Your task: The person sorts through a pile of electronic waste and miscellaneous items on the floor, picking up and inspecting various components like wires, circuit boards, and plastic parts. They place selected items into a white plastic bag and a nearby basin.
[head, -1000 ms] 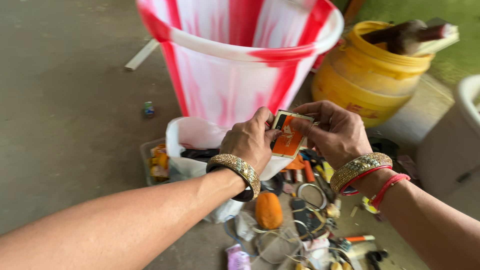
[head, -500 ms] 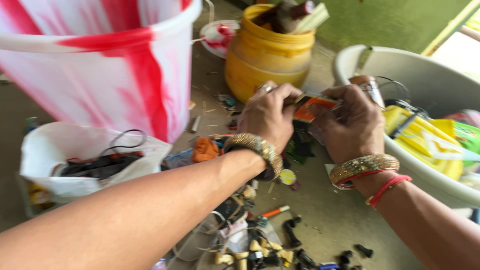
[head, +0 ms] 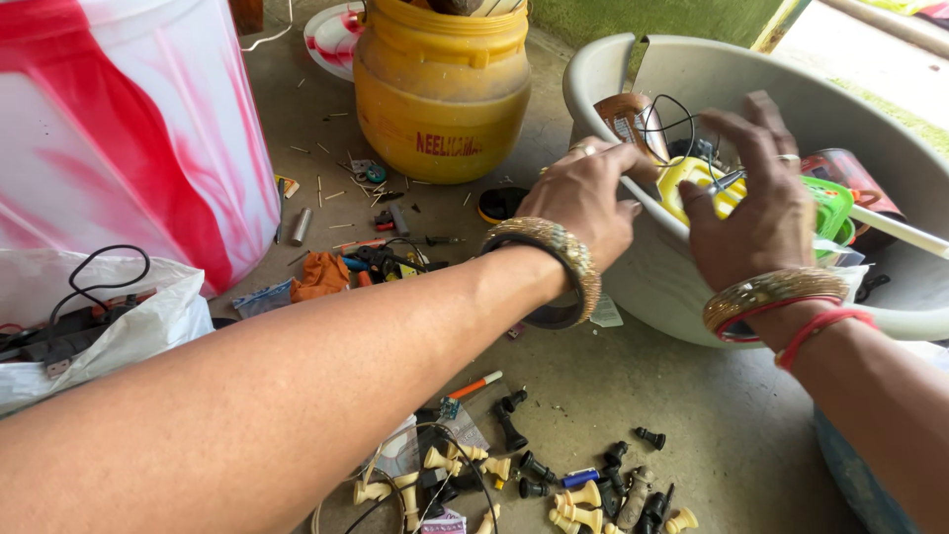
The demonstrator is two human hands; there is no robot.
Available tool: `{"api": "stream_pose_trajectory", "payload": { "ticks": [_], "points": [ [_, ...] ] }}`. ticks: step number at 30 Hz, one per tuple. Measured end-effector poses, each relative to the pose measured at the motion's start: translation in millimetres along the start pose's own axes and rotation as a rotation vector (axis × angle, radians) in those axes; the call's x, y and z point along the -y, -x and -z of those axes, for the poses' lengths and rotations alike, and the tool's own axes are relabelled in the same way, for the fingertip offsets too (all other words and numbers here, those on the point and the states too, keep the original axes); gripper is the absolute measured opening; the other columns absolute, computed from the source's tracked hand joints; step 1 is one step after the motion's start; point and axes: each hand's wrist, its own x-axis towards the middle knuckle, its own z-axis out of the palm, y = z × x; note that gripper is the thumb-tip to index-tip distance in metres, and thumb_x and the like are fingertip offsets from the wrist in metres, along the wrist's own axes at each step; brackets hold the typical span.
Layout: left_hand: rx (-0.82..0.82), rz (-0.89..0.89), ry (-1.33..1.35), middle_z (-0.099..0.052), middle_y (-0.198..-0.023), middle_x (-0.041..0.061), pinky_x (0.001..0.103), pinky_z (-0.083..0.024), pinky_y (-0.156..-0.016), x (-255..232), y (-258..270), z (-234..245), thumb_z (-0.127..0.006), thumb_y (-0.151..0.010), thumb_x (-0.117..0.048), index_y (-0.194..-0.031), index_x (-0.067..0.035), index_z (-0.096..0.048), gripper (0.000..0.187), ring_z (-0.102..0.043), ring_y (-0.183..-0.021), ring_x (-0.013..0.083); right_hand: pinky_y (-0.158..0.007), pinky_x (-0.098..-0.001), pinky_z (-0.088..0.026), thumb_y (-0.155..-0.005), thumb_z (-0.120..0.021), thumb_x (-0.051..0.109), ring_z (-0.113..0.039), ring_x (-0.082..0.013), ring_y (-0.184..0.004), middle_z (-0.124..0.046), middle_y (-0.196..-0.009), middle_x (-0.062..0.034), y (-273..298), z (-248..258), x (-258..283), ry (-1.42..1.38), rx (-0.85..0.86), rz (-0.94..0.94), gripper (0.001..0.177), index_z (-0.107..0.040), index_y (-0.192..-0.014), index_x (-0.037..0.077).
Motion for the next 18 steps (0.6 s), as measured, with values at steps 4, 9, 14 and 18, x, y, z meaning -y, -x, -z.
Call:
{"api": "stream_pose_trajectory", "payload": {
  "ticks": [4,9,14,18],
  "points": [
    [0.006,0.0,-0.083,-0.063,-0.125,0.012,0.038,-0.049,-0.104,31.8,12.4,5.2,-0.071,-0.083,-0.016,-0.112,-0.02,-0.072,0.029,-0.062,-0.12,0.0288,-0.112,-0.0455,-0.046,-0.084,-0.077,0.004,-0.057,-0.0394,-0.134,-0.059,-0.146,-0.0192,11.4,-21.8,27.2,-0.155,0.093,0.046,0.049,-0.066,-0.131,0.01],
    [0.176,0.111,-0.231,-0.058,-0.128,0.017,0.042,-0.05,-0.103,63.7,36.8,-0.5,-0.065,-0.081,-0.01,-0.125,-0.014,-0.064,0.044,-0.06,-0.121,0.034,-0.103,-0.043,-0.051,-0.081,-0.074,0.004,-0.065,-0.0355,-0.119,-0.068,-0.13,-0.0139,37.7,-47.3,64.5,-0.239,0.231,0.049,0.041,-0.069,-0.121,0.009],
    [0.405,0.163,-0.363,-0.06,-0.13,0.017,0.045,-0.049,-0.104,89.7,68.0,-3.4,-0.072,-0.083,-0.017,-0.125,-0.01,-0.064,0.043,-0.06,-0.122,0.0361,-0.099,-0.043,-0.053,-0.08,-0.074,0.006,-0.067,-0.0352,-0.112,-0.071,-0.119,-0.0132,67.7,-66.1,78.0,-0.255,0.393,-0.006,0.041,-0.068,-0.12,0.009],
    [0.498,0.149,-0.441,-0.067,-0.123,0.018,0.043,-0.052,-0.104,124.8,80.3,2.7,-0.074,-0.08,-0.016,-0.12,-0.016,-0.072,0.04,-0.065,-0.118,0.0356,-0.095,-0.044,-0.053,-0.079,-0.074,0.011,-0.067,-0.0346,-0.108,-0.071,-0.116,-0.0127,85.5,-75.3,89.5,-0.258,0.63,-0.114,0.041,-0.07,-0.119,0.015]
  ]
}}
